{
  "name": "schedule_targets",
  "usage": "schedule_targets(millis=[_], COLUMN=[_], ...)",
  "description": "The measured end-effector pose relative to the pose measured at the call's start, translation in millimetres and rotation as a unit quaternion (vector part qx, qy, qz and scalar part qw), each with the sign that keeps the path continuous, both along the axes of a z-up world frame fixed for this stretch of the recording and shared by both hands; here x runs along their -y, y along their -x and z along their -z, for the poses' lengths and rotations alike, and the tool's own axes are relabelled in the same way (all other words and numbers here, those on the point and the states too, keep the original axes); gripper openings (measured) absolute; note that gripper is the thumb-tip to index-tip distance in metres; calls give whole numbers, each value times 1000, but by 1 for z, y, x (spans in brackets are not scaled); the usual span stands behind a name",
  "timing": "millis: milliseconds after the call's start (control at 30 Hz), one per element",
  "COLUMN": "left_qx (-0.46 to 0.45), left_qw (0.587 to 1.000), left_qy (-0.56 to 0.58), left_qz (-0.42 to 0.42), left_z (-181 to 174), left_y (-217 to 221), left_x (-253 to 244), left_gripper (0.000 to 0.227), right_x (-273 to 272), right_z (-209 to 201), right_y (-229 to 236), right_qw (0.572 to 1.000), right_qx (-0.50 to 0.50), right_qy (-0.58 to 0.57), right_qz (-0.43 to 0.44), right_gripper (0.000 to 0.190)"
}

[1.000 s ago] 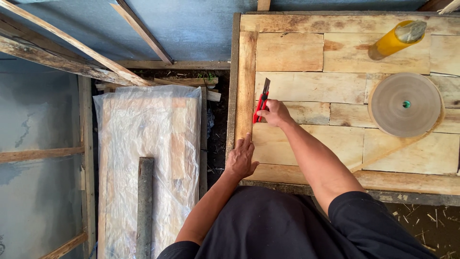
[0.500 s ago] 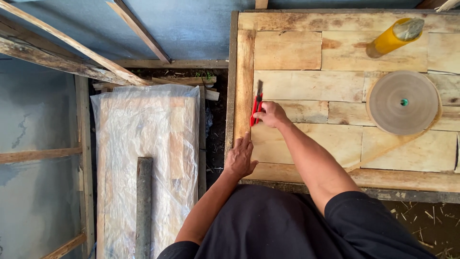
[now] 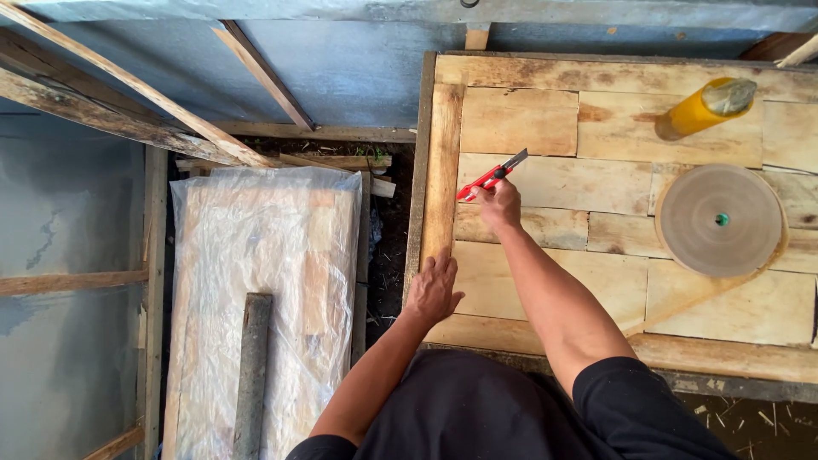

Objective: Applying wood veneer strips to a wooden panel using glue and a utility knife.

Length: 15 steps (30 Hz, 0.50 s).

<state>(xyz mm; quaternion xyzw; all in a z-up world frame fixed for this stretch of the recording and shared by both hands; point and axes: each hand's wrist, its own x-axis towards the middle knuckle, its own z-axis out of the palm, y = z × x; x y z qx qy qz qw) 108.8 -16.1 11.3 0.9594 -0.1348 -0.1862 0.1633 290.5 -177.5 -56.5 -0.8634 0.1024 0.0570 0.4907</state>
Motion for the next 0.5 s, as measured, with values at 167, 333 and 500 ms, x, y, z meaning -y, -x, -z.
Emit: schedule_targets(millis=[167,333,500], left_qx=[-22,-30,-46], left_qw=[999,999,998], left_qy=[-3,15,12], left_qz=[-35,-40,-36], left_z=[-4,-8,-4], left_y=[-44,-58,-57], left_x=[0,-3,-4], left_gripper=[97,96,99], right_x=[3,2,0], right_z=[-7,-20,-38], right_y=[-14,-26,-31], right_qw=[996,995,990], right_qx=[-35,-71,-103], right_qy=[57,64,83], right_qz=[-56,-29,-55], right_gripper=[23,26,25])
